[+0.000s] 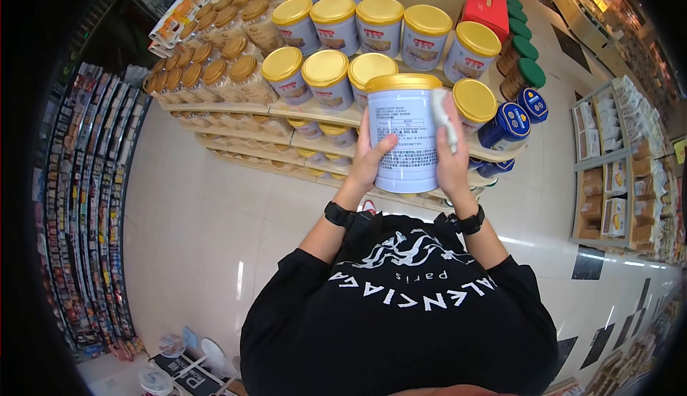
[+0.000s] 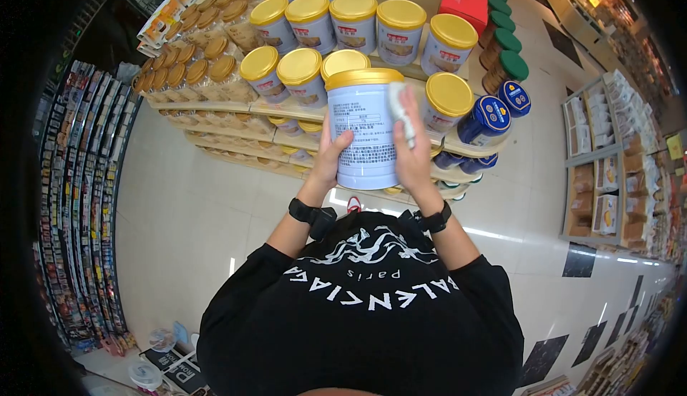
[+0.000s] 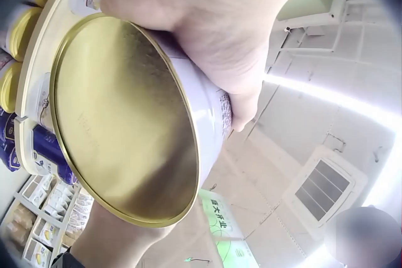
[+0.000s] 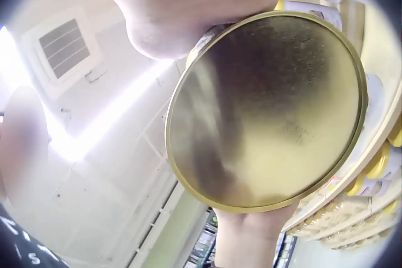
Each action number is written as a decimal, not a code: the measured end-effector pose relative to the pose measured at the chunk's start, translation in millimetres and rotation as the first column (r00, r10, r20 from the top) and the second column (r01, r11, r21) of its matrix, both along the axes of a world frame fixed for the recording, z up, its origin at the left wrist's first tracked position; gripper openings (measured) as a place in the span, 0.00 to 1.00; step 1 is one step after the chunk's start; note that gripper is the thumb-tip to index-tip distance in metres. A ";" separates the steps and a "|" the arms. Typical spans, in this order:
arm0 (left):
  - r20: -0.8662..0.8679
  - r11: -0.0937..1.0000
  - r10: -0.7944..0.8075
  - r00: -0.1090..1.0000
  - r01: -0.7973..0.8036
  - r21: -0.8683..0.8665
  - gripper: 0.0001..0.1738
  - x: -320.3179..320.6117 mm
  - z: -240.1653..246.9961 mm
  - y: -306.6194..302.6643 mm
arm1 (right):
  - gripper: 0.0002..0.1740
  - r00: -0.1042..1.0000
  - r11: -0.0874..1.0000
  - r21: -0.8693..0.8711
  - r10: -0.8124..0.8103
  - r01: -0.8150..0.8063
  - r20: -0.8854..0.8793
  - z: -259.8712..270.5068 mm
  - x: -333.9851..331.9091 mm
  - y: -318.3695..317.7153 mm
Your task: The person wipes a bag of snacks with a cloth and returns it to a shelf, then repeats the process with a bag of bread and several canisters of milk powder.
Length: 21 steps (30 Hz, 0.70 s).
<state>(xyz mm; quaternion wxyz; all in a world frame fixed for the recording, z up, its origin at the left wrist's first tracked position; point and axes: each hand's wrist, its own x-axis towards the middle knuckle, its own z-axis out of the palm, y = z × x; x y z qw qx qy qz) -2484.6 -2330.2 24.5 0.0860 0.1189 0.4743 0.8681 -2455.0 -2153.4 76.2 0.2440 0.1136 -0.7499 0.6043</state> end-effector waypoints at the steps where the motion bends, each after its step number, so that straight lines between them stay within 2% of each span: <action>1: 0.000 1.000 0.016 1.000 -0.016 -0.003 0.50 -0.9 -2.2 1.1 | 0.26 0.995 0.978 0.206 -0.015 0.034 -0.094 4.7 4.8 -0.4; 3: 0.033 0.997 0.054 0.998 -0.055 0.054 0.51 -3.4 -8.6 0.3 | 0.25 0.969 0.838 0.546 0.144 -0.010 -0.203 8.5 13.0 -0.4; 6: 0.121 0.995 0.048 0.992 -0.059 0.083 0.51 -5.5 -6.5 -4.5 | 0.29 0.934 0.655 0.753 0.302 -0.060 -0.189 16.7 24.1 -3.8; 7: 0.154 0.995 0.037 0.987 -0.050 0.083 0.52 -5.7 -1.6 -4.8 | 0.29 0.933 0.671 0.739 0.305 -0.066 -0.193 14.4 24.4 -1.9; 10: 0.054 0.991 0.130 0.990 -0.130 0.001 0.51 -2.6 7.0 -2.9 | 0.25 0.953 0.827 0.549 0.253 -0.124 -0.167 3.5 15.2 7.1; 13: 0.068 0.998 0.057 0.996 -0.059 0.033 0.51 0.4 22.0 -5.3 | 0.22 0.989 0.978 0.200 0.077 -0.050 -0.129 -2.9 3.2 10.9; 14: 0.080 0.997 0.043 0.996 -0.048 0.059 0.51 1.8 22.1 -5.6 | 0.22 0.996 0.996 -0.026 0.087 -0.088 -0.016 -9.1 2.4 12.6; 15: 0.091 0.996 0.031 0.995 -0.038 0.085 0.50 3.1 22.3 -5.8 | 0.23 0.988 0.962 -0.254 0.123 -0.097 0.090 -17.7 0.6 14.7; 17: 0.106 0.989 0.004 0.994 -0.020 0.144 0.48 6.3 26.7 -7.3 | 0.26 0.948 0.784 -0.618 0.239 -0.059 0.212 -33.3 -3.3 17.0; 20: 0.111 0.977 -0.032 0.993 0.008 0.211 0.43 10.5 33.2 -9.2 | 0.26 0.820 0.539 -0.842 0.491 -0.020 0.295 -56.7 8.5 17.7; 21: 0.106 0.977 -0.040 0.994 0.017 0.214 0.41 9.2 28.8 -10.6 | 0.26 0.787 0.552 -0.833 0.532 -0.042 0.313 -57.7 14.0 13.3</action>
